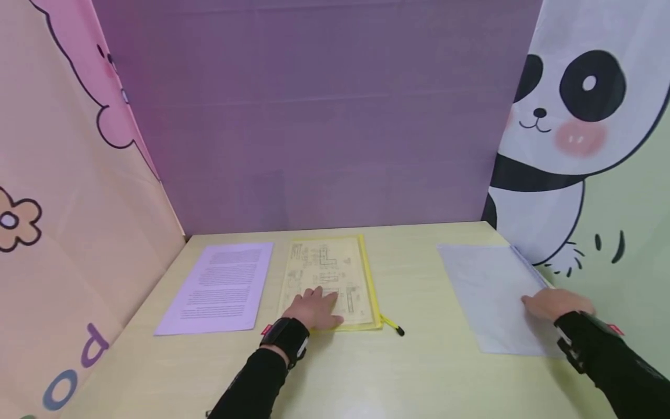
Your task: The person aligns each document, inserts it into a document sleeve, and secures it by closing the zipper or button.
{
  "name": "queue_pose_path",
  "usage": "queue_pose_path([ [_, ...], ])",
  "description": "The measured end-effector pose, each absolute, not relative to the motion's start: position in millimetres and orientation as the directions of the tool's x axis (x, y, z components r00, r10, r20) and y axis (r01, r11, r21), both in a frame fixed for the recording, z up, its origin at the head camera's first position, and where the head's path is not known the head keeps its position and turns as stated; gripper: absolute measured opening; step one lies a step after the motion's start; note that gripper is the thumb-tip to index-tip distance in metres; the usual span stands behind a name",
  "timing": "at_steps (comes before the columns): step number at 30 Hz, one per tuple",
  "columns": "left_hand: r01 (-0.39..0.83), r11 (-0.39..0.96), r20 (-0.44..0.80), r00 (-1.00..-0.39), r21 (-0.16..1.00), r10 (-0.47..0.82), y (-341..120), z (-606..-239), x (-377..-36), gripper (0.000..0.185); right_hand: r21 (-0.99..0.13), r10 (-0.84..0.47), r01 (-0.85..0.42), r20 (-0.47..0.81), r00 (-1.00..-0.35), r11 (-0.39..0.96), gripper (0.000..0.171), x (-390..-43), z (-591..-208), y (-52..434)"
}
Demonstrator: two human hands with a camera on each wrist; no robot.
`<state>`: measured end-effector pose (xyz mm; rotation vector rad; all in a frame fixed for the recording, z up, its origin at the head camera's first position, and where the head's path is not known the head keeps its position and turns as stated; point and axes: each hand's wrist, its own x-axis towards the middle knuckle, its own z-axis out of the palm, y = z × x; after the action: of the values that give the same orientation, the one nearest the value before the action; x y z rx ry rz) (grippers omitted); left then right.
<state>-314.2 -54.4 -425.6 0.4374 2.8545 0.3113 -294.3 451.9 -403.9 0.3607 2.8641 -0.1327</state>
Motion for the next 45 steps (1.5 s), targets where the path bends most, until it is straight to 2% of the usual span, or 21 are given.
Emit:
queue_pose_path([
  [10,0.274,0.931,-0.193,-0.926,0.241,0.323,-56,-425,-312,0.066,-0.101,0.176,0.206,-0.245,-0.953,0.973,0.097,-314,-425,445],
  [19,0.255,0.93,-0.184,-0.933,0.264,0.308,-55,-425,-309,0.065,-0.16,0.116,0.138,-0.142,-0.983,0.977,0.106,-330,-429,403],
  [25,0.253,0.931,-0.152,-0.942,0.262,0.299,-59,-428,-308,0.067,-0.183,0.044,0.068,-0.133,-0.99,0.981,0.093,-334,-422,359],
  [31,0.247,0.941,-0.121,-0.952,0.233,0.28,-72,-430,-307,0.071,-0.189,0.036,0.059,-0.122,-0.992,0.98,0.082,-336,-417,323],
  [37,0.213,0.944,-0.119,-0.961,0.25,0.248,-83,-428,-305,0.068,-0.211,0.024,0.05,-0.123,-0.992,0.976,0.077,-344,-422,296],
  [45,0.14,0.96,-0.128,-0.976,0.243,0.175,-90,-425,-302,0.074,-0.251,0.008,0.038,-0.121,-0.993,0.967,0.071,-349,-424,272],
])
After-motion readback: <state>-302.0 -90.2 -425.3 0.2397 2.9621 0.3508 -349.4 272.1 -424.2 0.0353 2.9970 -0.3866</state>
